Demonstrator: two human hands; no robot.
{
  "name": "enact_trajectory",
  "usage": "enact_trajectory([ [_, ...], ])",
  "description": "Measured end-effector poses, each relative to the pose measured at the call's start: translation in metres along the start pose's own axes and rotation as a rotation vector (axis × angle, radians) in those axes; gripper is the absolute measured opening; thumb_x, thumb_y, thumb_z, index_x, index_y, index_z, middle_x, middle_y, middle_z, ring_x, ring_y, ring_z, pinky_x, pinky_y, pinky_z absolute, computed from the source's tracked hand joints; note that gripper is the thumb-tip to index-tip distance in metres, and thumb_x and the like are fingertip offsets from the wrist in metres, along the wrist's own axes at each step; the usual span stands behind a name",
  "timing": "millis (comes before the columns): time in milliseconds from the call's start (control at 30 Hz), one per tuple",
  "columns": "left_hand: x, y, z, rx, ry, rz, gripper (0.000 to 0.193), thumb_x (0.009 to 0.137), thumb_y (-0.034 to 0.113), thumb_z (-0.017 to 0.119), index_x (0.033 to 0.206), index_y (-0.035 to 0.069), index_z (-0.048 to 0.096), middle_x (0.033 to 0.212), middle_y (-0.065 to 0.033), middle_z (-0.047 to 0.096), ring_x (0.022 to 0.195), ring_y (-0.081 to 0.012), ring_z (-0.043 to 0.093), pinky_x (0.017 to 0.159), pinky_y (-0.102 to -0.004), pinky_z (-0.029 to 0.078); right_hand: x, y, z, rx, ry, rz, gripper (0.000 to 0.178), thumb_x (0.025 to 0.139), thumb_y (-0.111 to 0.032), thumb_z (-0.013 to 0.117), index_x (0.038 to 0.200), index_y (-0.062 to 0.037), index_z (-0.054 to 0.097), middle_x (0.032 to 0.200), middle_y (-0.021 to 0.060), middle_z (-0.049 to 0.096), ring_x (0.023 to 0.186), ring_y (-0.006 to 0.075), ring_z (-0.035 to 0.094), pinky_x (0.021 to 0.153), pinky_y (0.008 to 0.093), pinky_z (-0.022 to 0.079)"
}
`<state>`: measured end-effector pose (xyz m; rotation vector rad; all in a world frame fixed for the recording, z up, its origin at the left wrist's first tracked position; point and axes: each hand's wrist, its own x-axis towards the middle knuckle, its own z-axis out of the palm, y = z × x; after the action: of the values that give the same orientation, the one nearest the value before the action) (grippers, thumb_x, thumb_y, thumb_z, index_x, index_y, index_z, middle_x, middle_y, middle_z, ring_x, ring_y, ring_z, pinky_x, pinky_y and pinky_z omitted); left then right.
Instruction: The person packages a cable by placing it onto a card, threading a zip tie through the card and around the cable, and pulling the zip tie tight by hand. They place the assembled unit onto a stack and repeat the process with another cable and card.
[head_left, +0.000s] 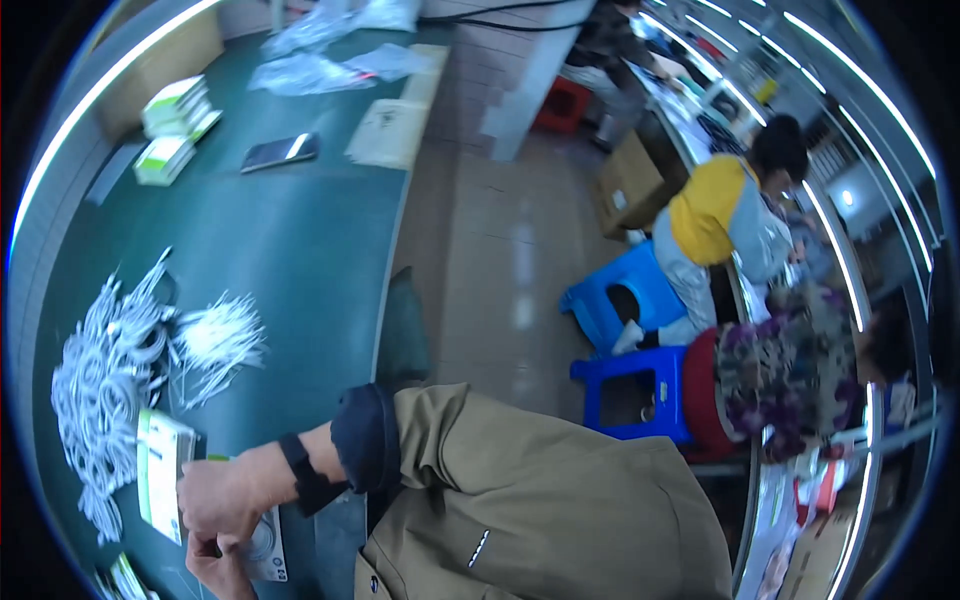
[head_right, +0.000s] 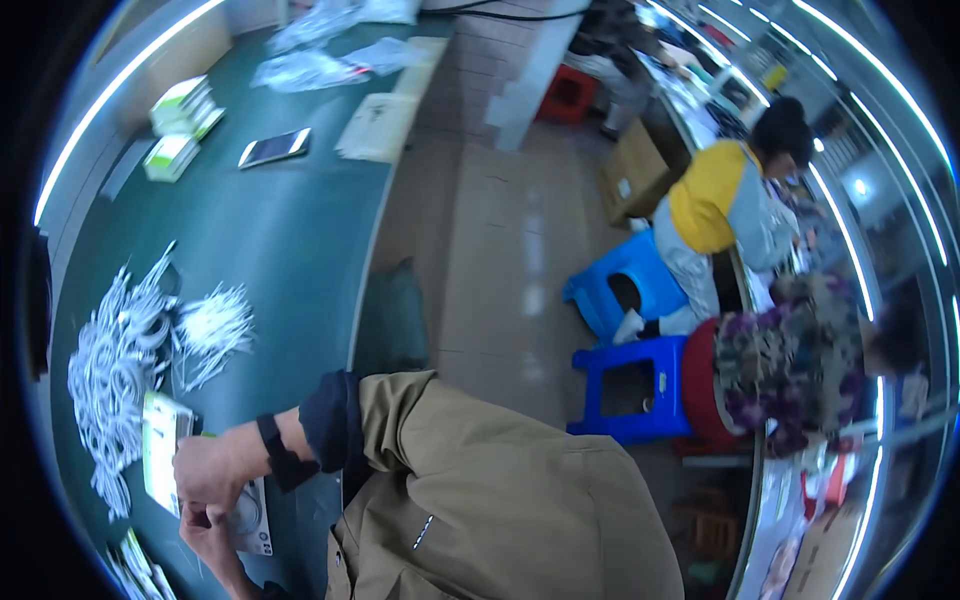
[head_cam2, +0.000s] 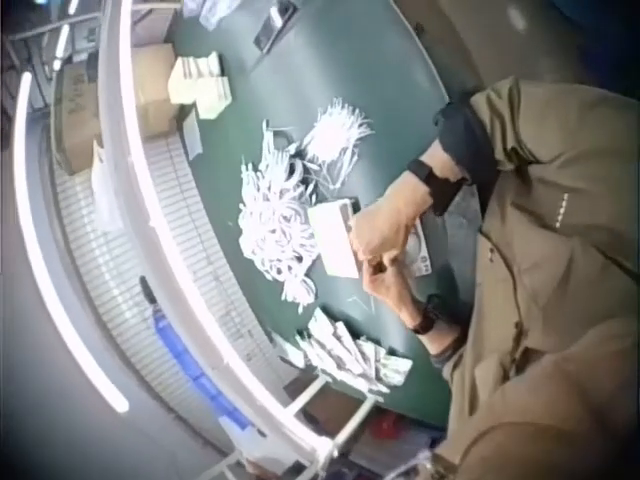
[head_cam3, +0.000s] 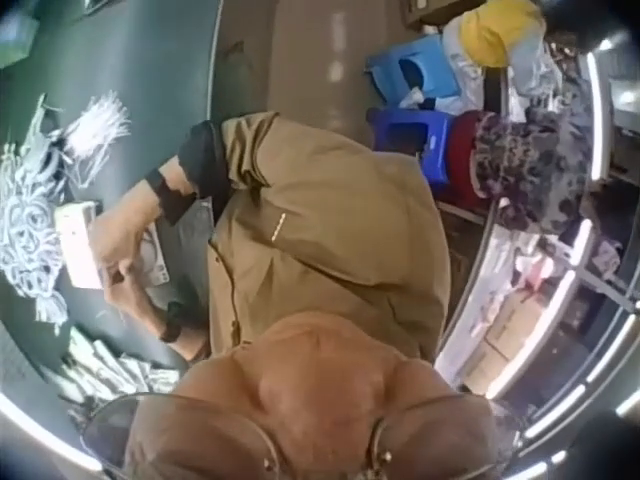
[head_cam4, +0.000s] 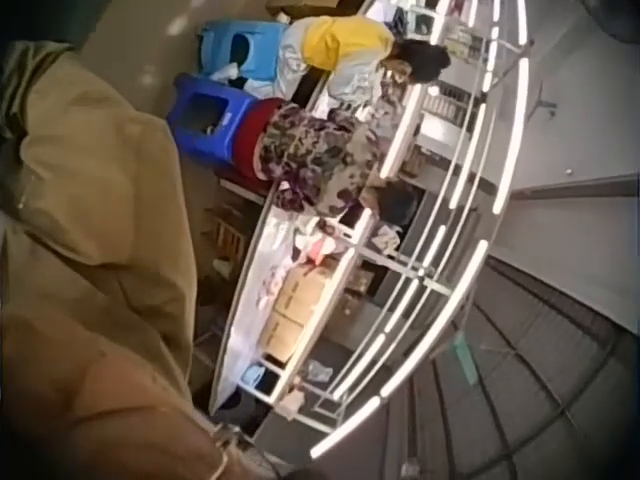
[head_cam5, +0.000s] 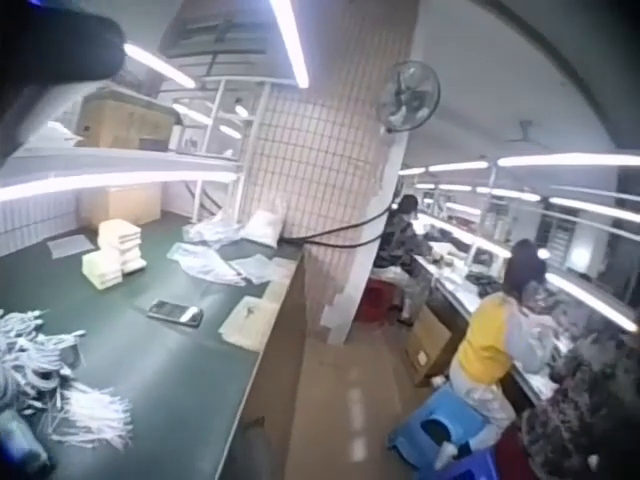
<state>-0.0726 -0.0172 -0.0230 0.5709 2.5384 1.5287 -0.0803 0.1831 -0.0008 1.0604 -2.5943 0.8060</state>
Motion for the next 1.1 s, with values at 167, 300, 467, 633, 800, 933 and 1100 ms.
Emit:
enact_trajectory([
  [167, 0.023, -0.013, 0.007, -0.125, -0.100, -0.002, 0.025, 0.091, 0.016, 0.081, 0.089, 0.002, 0.061, 0.084, 0.0032, 0.060, 0.077, -0.0062, 0.052, 0.071, -0.0218, 0.041, -0.020, 0.018, 0.014, -0.019, 0.181, 0.123, 0.016, 0.068, -0.029, 0.074, 0.070, -0.0127, 0.077, 0.072, 0.0093, 0.073, 0.072, 0.0341, 0.071, 0.064, 0.0459, 0.055],
  [300, 0.017, 0.031, 0.013, 0.048, -0.195, -0.044, 0.050, 0.084, 0.050, 0.084, 0.096, 0.002, 0.078, 0.080, -0.0043, 0.072, 0.076, -0.0147, 0.063, 0.071, -0.0305, 0.051, -0.028, 0.020, 0.026, 0.016, 0.247, 0.190, 0.016, 0.066, -0.029, 0.075, 0.068, -0.0134, 0.076, 0.071, 0.0079, 0.073, 0.072, 0.0332, 0.071, 0.064, 0.0456, 0.055],
  [467, 0.026, 0.009, 0.013, 0.082, -0.162, -0.048, 0.044, 0.086, 0.041, 0.084, 0.093, -0.001, 0.076, 0.079, -0.0035, 0.070, 0.074, -0.0142, 0.062, 0.069, -0.0306, 0.050, -0.025, 0.021, 0.042, 0.093, 0.386, 0.255, 0.015, 0.065, -0.029, 0.076, 0.067, -0.0149, 0.077, 0.070, 0.0058, 0.072, 0.074, 0.0302, 0.071, 0.064, 0.0448, 0.054],
  [633, 0.025, 0.002, 0.015, 0.034, -0.163, -0.099, 0.036, 0.088, 0.035, 0.081, 0.093, -0.001, 0.076, 0.077, -0.0031, 0.068, 0.073, -0.0138, 0.060, 0.067, -0.0291, 0.048, -0.032, 0.022, 0.044, 0.182, 0.492, 0.250, 0.016, 0.064, -0.031, 0.077, 0.067, -0.0154, 0.077, 0.070, 0.0045, 0.072, 0.074, 0.0287, 0.070, 0.064, 0.0436, 0.054],
  [800, 0.025, -0.004, 0.021, -0.056, -0.179, -0.074, 0.045, 0.087, 0.045, 0.081, 0.097, 0.002, 0.077, 0.080, -0.0042, 0.069, 0.075, -0.0136, 0.060, 0.068, -0.0300, 0.049, -0.033, 0.020, 0.048, -0.024, 0.469, 0.265, 0.018, 0.063, -0.032, 0.076, 0.069, -0.0146, 0.078, 0.072, 0.0051, 0.073, 0.073, 0.0287, 0.070, 0.065, 0.0427, 0.055],
  [933, 0.024, -0.015, 0.019, -0.215, -0.115, -0.078, 0.029, 0.089, 0.027, 0.081, 0.094, 0.002, 0.068, 0.083, 0.0002, 0.063, 0.077, -0.0082, 0.055, 0.070, -0.0248, 0.044, -0.023, 0.019, 0.051, -0.061, 0.505, 0.154, 0.020, 0.066, -0.032, 0.074, 0.069, -0.0128, 0.077, 0.073, 0.0074, 0.073, 0.074, 0.0300, 0.070, 0.065, 0.0434, 0.055],
  [1100, 0.014, -0.011, 0.015, -0.188, -0.072, -0.152, 0.017, 0.087, 0.006, 0.076, 0.097, 0.001, 0.063, 0.082, 0.0013, 0.063, 0.072, -0.0056, 0.055, 0.064, -0.0231, 0.043, -0.026, 0.012, 0.035, 0.032, 0.468, 0.129, 0.025, 0.075, -0.030, 0.071, 0.067, -0.0066, 0.069, 0.073, 0.0163, 0.069, 0.074, 0.0363, 0.070, 0.068, 0.0462, 0.056],
])
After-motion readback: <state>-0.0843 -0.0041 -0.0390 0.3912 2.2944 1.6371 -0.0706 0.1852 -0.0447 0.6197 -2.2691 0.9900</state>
